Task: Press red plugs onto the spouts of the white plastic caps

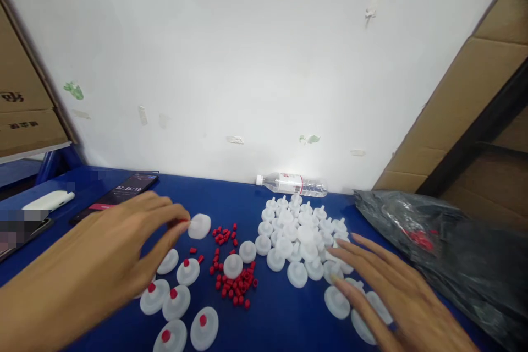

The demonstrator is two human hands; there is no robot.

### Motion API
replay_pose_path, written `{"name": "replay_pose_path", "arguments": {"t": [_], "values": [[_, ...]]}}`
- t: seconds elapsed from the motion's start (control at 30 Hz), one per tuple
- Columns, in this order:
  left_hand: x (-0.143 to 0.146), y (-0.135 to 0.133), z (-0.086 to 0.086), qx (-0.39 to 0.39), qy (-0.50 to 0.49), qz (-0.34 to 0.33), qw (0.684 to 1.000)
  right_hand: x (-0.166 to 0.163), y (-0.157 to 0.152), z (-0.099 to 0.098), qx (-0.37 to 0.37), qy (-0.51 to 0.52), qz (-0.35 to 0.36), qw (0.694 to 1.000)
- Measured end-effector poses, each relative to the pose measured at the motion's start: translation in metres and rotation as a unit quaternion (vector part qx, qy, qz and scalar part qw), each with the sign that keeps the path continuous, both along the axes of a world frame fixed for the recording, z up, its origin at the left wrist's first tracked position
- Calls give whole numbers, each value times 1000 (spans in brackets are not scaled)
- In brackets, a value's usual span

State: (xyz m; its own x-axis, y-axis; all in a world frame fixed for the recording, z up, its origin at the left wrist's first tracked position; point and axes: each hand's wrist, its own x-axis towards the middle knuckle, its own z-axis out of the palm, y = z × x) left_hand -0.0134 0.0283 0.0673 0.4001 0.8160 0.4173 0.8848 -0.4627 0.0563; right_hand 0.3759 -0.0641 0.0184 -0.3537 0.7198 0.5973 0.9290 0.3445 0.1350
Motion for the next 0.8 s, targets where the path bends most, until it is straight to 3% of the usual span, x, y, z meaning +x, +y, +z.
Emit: {"name": "replay_pose_path", "arguments": {"t": [0.07, 0.1, 0.23, 0.33, 0.5, 0.63, 0.8], "values": [[-4, 26, 8, -63, 118, -12, 991, 26, 0, -13, 8, -27, -18, 999], [-4, 36, 8, -70, 135, -7, 988, 35, 1, -21, -16, -28, -37, 999], [-6, 59, -7, -77, 167, 6, 983, 48, 9, -42, -40, -17, 21, 999], [-6, 60, -15, -61, 156, -7, 986, 45, 16, -46, -56, 11, 23, 998], [3, 52, -23, -46, 102, -104, 988, 35, 20, -44, -53, 18, -31, 998], [6, 42, -31, -33, 63, -142, 987, 30, 19, -43, -32, 24, -44, 998], [4, 39, -30, -50, 46, -176, 982, 30, 23, -44, -36, 43, -60, 997]]}}
